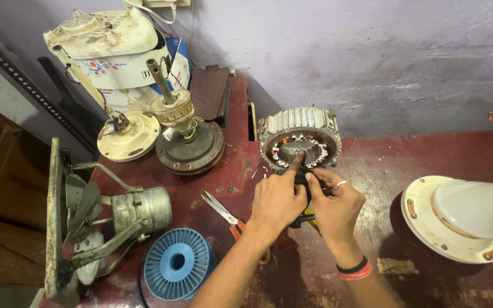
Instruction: The person uses a screwdriver to adjust and tap the copper windings of a motor stator clamped in a bench vise. They repeatedly rotate the stator to access different sections and occasionally handle a blue fan cover nearby.
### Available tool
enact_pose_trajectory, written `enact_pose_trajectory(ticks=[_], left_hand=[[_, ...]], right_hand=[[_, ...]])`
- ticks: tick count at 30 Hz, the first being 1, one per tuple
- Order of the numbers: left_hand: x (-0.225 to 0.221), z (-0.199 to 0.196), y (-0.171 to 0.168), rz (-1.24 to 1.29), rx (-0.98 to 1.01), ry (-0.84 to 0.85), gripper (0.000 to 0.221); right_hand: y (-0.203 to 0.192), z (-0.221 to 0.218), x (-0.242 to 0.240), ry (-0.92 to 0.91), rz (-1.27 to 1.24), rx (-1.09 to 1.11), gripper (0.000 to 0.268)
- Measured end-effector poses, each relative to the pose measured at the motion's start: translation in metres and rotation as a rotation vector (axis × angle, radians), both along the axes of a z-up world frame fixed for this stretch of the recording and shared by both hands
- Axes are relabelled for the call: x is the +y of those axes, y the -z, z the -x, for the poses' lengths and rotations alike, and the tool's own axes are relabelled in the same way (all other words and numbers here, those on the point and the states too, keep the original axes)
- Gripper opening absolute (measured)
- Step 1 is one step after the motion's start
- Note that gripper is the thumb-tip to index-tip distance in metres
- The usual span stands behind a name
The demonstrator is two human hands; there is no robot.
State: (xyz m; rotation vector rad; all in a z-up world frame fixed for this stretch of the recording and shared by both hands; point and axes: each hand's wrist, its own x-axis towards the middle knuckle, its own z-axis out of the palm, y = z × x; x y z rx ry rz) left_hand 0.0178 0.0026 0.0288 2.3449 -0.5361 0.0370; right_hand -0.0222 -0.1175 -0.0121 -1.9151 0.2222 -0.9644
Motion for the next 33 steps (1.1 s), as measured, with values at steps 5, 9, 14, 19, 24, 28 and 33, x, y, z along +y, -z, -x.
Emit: enact_pose_trajectory(ticks=[5, 9, 14, 19, 24, 28, 33], left_hand=[[0.002, -0.001, -0.001, 0.040, 0.026, 0.027, 0.076], [0.002, 0.000, -0.003, 0.067, 0.073, 0.014, 0.075], [0.000, -0.004, -0.005, 0.048, 0.093, 0.032, 0.079], [-0.010, -0.013, -0.006, 0.073, 0.142, 0.036, 0.080], [-0.016, -0.019, -0.006, 0.063, 0.128, 0.048, 0.079], [-0.015, -0.020, -0.008, 0.057, 0.145, 0.059, 0.081], [-0.016, -0.019, -0.007, 0.091, 0.173, 0.025, 0.079]], right_hand=[[-0.008, 0.000, 0.000, 0.036, 0.104, -0.030, 0.014], [-0.018, -0.004, -0.003, 0.035, 0.196, -0.056, 0.013], [-0.021, -0.008, -0.004, 0.042, 0.215, -0.059, 0.012], [-0.014, -0.011, -0.006, 0.027, 0.099, -0.021, 0.015], [-0.001, -0.008, -0.009, -0.020, -0.077, 0.010, 0.020], [0.003, -0.008, -0.011, -0.017, -0.181, 0.034, 0.016], [-0.001, -0.012, -0.014, 0.018, -0.124, 0.025, 0.015]])
